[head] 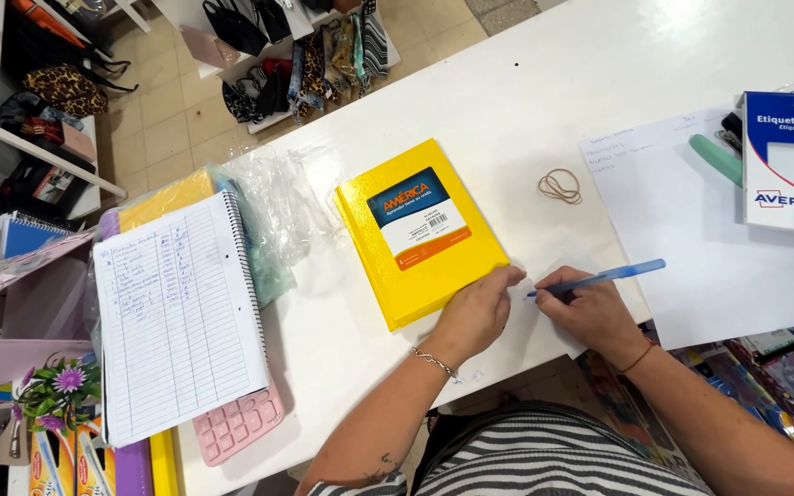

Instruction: Applying labels to yellow notebooks and writing on them at a counter

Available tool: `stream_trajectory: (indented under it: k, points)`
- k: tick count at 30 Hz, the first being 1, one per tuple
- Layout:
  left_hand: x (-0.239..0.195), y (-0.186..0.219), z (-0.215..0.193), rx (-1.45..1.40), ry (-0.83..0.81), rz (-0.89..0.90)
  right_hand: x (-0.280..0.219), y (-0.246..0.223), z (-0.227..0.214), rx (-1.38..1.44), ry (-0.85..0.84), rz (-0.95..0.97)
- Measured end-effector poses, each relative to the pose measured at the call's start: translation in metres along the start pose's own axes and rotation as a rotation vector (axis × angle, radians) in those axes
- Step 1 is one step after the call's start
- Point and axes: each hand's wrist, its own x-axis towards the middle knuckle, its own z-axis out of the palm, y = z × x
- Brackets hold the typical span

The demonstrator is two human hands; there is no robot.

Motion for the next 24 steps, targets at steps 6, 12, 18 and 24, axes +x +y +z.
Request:
stream_trajectory:
  k: [6,12,18,24]
  points:
    - [-0.001,0.002,-0.001,0.022,0.016,0.025,0.000,0.005,0.002,0.003,0.008,0.017]
    - [0.001,0.000,0.000,0.014,0.009,0.008,0.001,-0.001,0.000,-0.012,0.010,0.008]
    - [0.000,0.000,0.000,0.008,0.007,-0.003,0.001,0.001,-0.001,0.026,0.021,0.063]
    - [-0.001,-0.002,0.002,-0.002,-0.004,-0.002,0.001,-0.012,-0.004,0.056,0.006,0.063]
